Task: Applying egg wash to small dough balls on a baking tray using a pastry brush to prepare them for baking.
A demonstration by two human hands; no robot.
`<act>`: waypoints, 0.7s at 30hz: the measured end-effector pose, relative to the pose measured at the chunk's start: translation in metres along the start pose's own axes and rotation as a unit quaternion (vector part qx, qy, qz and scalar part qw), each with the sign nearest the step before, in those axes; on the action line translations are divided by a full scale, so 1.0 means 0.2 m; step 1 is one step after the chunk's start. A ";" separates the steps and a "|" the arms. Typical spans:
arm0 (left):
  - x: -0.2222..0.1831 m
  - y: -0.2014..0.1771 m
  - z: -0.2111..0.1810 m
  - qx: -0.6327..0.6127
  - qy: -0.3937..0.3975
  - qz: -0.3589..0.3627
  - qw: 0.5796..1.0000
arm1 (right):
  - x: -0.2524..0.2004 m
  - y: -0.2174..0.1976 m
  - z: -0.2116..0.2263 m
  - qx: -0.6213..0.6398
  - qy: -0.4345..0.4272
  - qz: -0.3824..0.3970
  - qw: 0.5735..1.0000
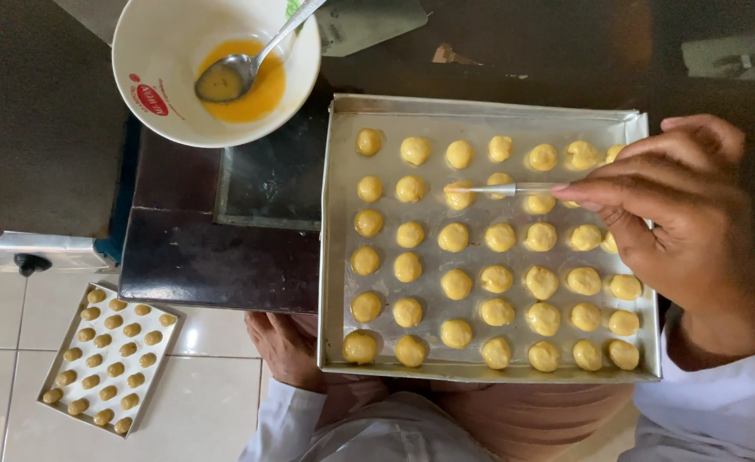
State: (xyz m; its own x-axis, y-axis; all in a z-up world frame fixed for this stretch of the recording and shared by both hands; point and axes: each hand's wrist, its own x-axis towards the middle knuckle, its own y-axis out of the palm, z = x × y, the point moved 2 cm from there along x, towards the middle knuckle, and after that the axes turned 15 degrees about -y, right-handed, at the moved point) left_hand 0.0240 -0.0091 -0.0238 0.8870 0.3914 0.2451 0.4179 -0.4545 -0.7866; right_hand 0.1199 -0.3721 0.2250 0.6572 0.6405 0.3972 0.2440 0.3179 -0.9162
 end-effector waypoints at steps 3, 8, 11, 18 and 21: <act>-0.03 0.03 0.04 -0.009 -0.002 0.000 1.000 | 0.00 -0.06 0.03 -0.042 0.028 -0.014 0.999; 0.01 -0.01 -0.02 -0.004 0.003 -0.005 1.000 | 0.00 -0.01 0.01 -0.052 -0.013 -0.013 0.998; 0.00 -0.01 -0.01 -0.011 0.001 0.000 1.000 | -0.02 -0.05 0.00 -0.063 -0.020 0.003 0.998; 0.00 0.00 0.00 -0.014 0.003 -0.004 1.000 | 0.00 -0.04 0.03 -0.067 -0.034 -0.044 0.996; -0.01 0.00 0.02 -0.009 0.001 0.006 1.000 | -0.02 0.00 0.01 -0.051 -0.082 -0.022 0.995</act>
State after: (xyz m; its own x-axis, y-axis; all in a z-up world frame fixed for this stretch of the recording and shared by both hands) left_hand 0.0221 -0.0066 -0.0257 0.8926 0.3842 0.2358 0.4099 -0.4738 -0.7795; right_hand 0.1170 -0.3730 0.2230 0.5218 0.7357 0.4319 0.3467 0.2797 -0.8953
